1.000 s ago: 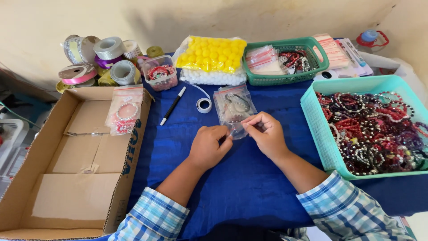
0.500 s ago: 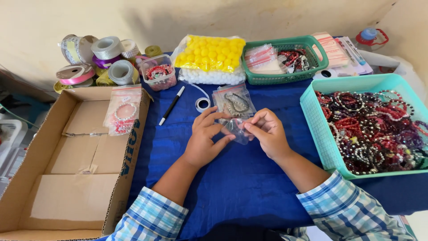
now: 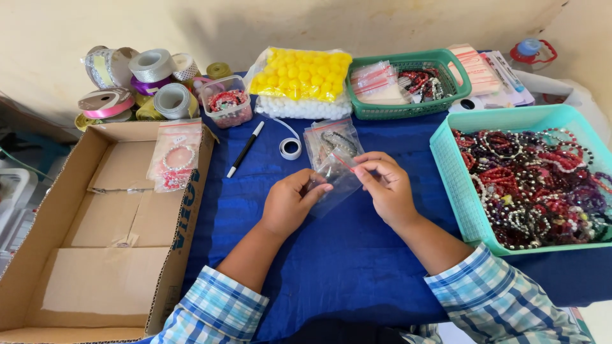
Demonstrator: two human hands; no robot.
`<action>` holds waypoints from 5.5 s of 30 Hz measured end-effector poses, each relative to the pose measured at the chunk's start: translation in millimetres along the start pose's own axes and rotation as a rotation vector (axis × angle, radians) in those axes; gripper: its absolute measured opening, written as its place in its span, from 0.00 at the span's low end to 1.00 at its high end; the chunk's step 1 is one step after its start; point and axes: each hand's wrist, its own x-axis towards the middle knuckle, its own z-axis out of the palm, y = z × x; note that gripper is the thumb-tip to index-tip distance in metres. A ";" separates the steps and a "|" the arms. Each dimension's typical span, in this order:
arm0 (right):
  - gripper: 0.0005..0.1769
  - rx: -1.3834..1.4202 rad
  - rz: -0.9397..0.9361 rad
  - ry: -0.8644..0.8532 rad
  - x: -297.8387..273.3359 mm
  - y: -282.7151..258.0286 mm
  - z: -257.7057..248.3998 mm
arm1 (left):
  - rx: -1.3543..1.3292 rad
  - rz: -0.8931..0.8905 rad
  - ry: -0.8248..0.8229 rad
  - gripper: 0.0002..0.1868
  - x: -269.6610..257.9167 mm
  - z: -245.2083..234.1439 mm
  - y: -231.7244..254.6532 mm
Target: The person places beaded bracelets into small plastic bags, seals the bags, and organizes them on the work surface.
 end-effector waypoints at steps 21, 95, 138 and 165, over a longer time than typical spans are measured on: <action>0.06 -0.135 -0.105 -0.024 -0.7 -15.0 5.7 | 0.065 0.294 0.105 0.15 0.6 -2.5 -5.6; 0.10 -0.228 0.489 0.078 7.4 -46.0 -279.3 | -0.030 0.027 0.039 0.40 1.3 15.8 1.3; 0.13 0.354 0.440 -0.147 71.8 -32.7 -2.3 | -0.009 0.113 0.115 0.46 -3.0 11.6 -6.4; 0.16 0.161 0.183 -0.144 10.1 -10.2 39.7 | -0.223 0.037 0.152 0.40 -2.9 11.1 -5.3</action>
